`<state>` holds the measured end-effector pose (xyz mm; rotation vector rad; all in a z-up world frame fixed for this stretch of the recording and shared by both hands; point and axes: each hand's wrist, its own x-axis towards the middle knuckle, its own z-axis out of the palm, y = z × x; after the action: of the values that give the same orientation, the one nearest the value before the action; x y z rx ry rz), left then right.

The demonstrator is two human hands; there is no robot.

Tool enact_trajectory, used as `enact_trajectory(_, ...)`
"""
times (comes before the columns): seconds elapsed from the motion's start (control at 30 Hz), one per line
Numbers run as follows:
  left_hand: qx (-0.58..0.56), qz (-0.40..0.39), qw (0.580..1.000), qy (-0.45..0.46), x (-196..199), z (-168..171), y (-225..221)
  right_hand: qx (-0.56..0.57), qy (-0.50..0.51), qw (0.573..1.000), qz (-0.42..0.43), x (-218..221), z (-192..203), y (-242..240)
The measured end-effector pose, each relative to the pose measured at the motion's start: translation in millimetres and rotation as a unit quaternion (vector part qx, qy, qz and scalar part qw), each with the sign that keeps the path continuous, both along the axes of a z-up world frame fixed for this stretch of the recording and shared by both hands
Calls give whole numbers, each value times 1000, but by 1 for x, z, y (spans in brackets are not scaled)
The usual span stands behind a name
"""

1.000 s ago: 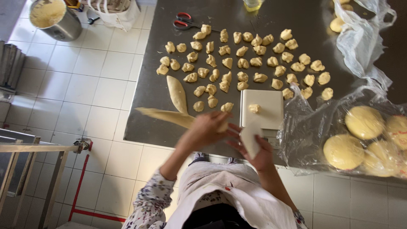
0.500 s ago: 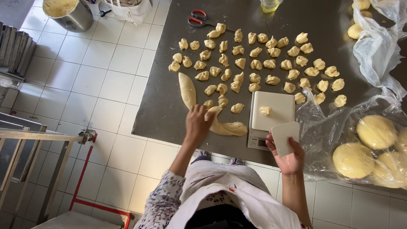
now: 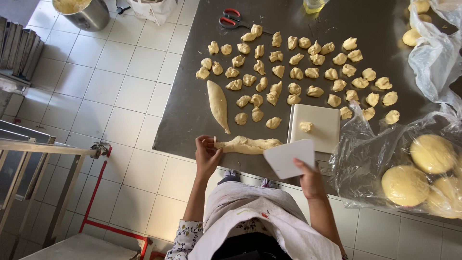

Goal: The person portions a mass of dough by hand and with a scraper, weighs each piece on a digital scale, and stacks the weighed portions on a stainless steel table.

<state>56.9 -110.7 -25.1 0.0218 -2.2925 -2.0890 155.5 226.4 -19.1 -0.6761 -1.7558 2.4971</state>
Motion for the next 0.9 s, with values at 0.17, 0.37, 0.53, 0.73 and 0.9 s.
enact_trajectory(0.17,-79,-15,996,45,14,-7,-18,456,73,877,135,-32,46,-93)
enact_trajectory(0.37,-93,71,992,51,29,-26,-20,500,191,821,199,-66,67,-175)
enact_trajectory(0.53,-150,140,975,80,33,-20,-18,588,103,726,341,-79,60,-210)
enact_trajectory(0.73,-251,93,953,140,38,-13,-28,578,156,698,393,-109,32,-227)
enact_trajectory(0.9,-118,112,986,41,34,-13,-28,527,83,781,325,-140,9,-221)
